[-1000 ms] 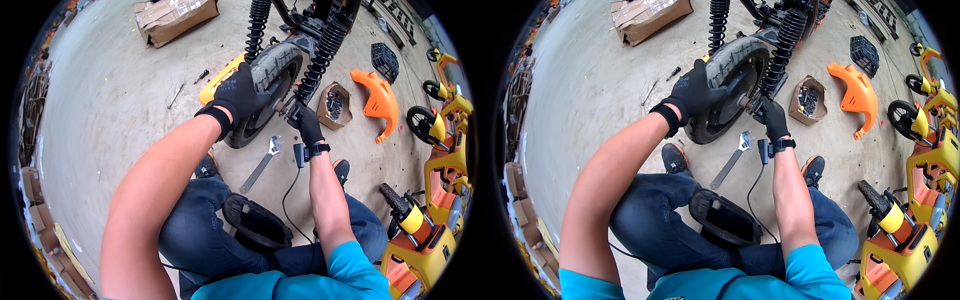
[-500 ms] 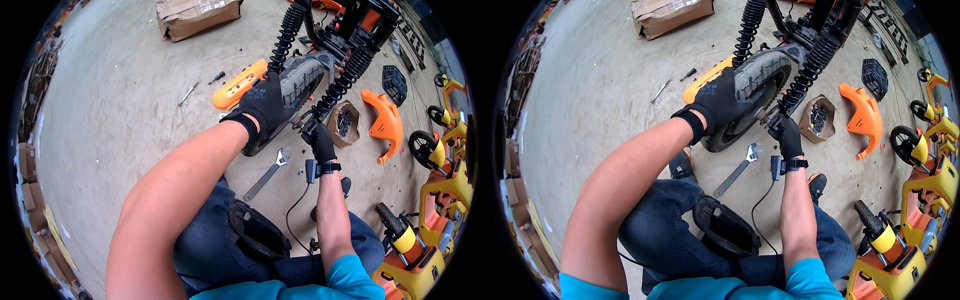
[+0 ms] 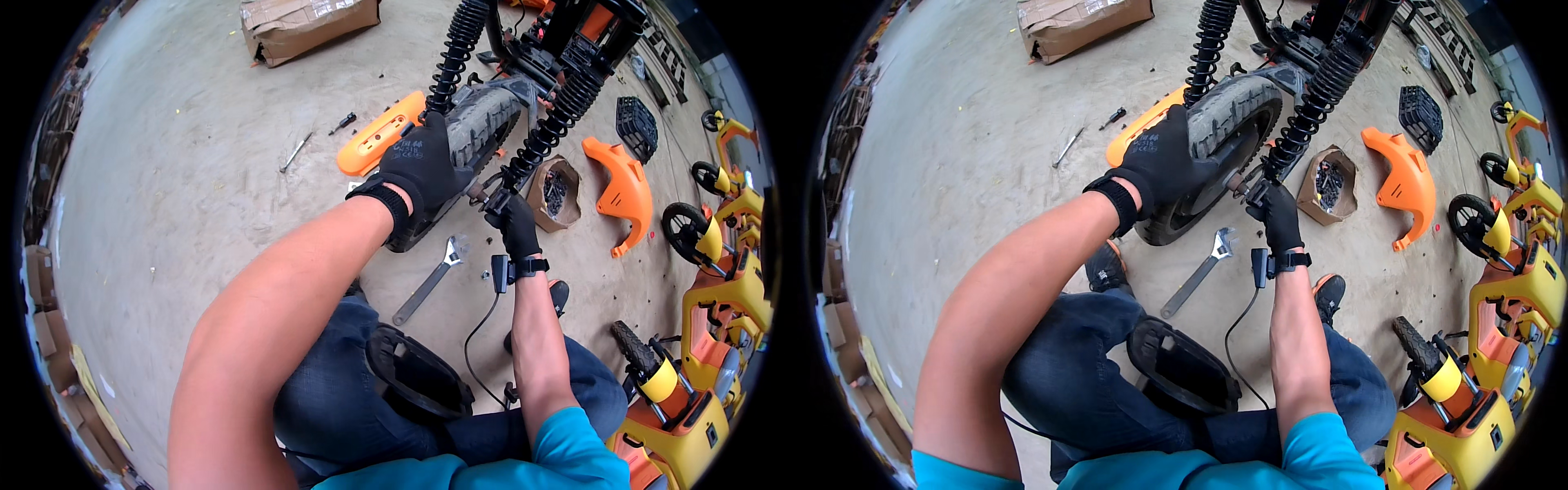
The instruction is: The person removes a nut from the rear wheel axle of a motorcycle using a wrench and a socket tool, then holds the removed nut.
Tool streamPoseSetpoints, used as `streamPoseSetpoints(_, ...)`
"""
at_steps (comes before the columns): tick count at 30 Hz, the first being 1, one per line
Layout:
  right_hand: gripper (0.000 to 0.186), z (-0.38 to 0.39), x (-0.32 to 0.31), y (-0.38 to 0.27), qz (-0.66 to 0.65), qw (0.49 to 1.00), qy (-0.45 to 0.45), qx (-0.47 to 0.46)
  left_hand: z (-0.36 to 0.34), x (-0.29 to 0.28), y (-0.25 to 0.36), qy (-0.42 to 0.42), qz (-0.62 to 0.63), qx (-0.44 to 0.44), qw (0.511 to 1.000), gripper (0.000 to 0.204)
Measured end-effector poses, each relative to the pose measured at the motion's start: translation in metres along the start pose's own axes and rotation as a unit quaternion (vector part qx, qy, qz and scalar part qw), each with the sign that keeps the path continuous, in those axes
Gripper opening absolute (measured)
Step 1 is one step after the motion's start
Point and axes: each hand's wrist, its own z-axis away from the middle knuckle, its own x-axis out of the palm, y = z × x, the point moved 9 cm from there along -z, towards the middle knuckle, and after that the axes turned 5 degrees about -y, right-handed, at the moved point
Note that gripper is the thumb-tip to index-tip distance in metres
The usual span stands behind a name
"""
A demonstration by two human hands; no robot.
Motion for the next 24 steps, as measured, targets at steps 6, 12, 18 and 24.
streamPoseSetpoints(6,0.014,0.000,0.005,0.004,-0.035,0.999,-0.005,0.000,-0.002,0.002,0.001,-0.001,-0.007,0.005,1.000,0.082)
streamPoseSetpoints(12,0.018,0.007,0.006,-0.007,-0.038,0.997,-0.043,-0.048,0.000,-0.001,0.007,-0.026,0.030,-0.006,0.999,0.076)
streamPoseSetpoints(18,0.031,-0.003,-0.010,0.004,0.020,0.999,-0.047,0.004,0.002,-0.004,0.014,-0.027,0.041,-0.008,0.999,0.071)
streamPoseSetpoints(24,0.022,0.000,-0.007,-0.003,0.033,0.999,-0.022,-0.015,0.002,-0.004,0.008,-0.010,0.036,-0.002,0.999,0.067)
